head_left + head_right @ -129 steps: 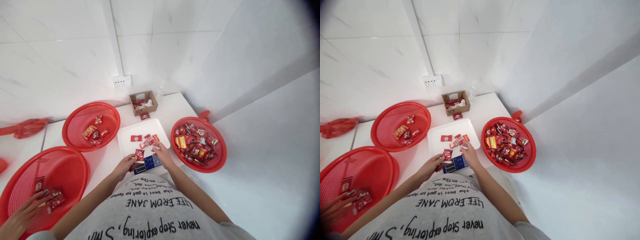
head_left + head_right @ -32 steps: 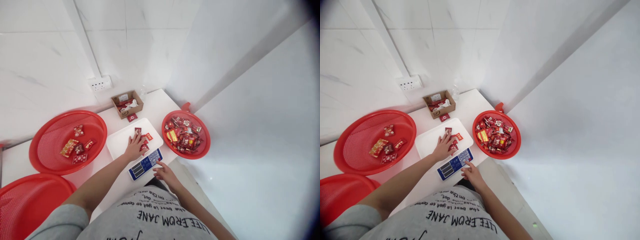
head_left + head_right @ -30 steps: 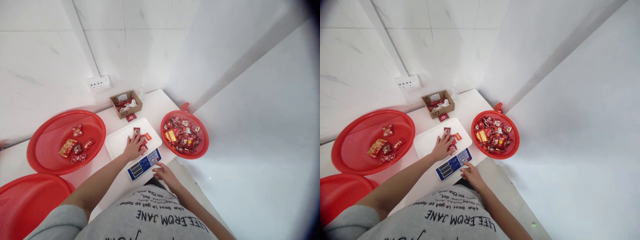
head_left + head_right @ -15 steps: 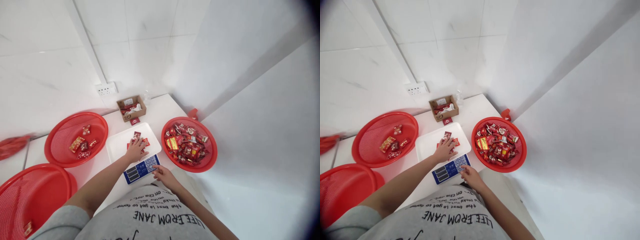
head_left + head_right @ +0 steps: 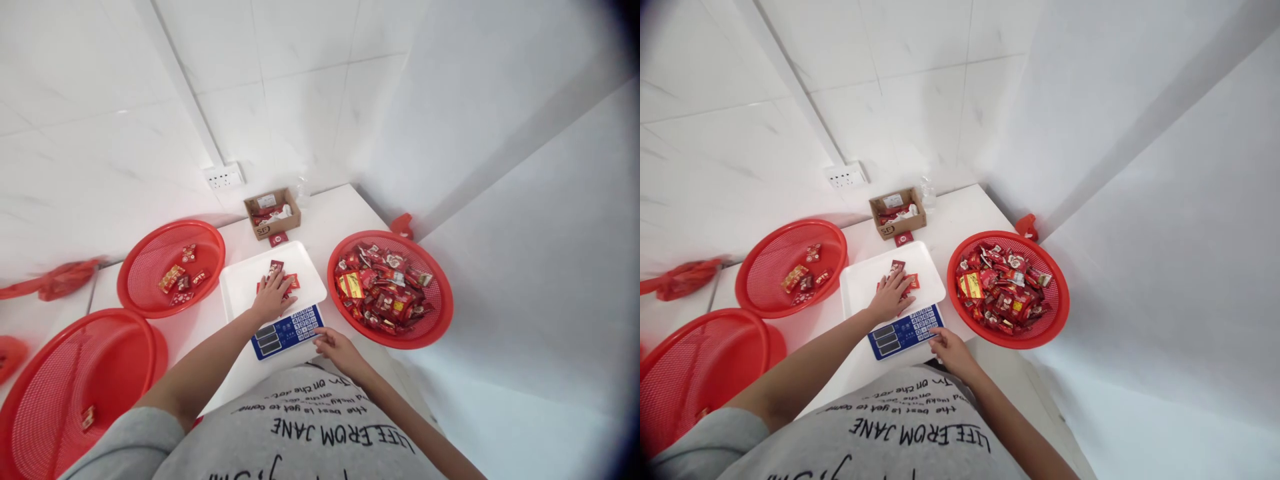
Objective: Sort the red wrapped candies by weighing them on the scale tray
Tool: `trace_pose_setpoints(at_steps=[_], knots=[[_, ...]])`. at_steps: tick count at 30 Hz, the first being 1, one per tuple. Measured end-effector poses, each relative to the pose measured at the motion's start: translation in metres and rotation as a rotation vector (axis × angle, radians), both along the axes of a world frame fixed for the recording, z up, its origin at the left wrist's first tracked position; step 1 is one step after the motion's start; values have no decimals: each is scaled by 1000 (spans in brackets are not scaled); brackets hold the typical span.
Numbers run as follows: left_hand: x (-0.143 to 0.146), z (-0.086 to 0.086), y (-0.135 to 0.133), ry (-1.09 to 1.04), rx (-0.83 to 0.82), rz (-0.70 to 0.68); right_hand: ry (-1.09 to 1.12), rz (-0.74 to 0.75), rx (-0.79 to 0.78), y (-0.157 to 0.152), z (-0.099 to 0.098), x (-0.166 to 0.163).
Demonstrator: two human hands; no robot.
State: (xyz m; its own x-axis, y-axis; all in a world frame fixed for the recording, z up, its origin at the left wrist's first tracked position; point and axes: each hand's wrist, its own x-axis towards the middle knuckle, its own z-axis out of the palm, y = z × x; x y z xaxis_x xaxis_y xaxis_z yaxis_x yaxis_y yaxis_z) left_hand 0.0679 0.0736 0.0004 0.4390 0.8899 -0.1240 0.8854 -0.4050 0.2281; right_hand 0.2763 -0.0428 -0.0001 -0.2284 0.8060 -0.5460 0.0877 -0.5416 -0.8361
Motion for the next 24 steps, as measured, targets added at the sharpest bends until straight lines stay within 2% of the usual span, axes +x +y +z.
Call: trace_pose_setpoints(at_steps=[6,14,19,24], knots=[[0,3,-6,-81,42,78,5,-40,15,-2,6,5],[-29,3,-21,-143,-17,147,2,-69,13,-2,5,9],[-36,1,-18,-143,-54,145,-4,-101,34,2,1,6],[-31,-6,-9,-200,-47,164,-24,-62,55,6,-4,3]])
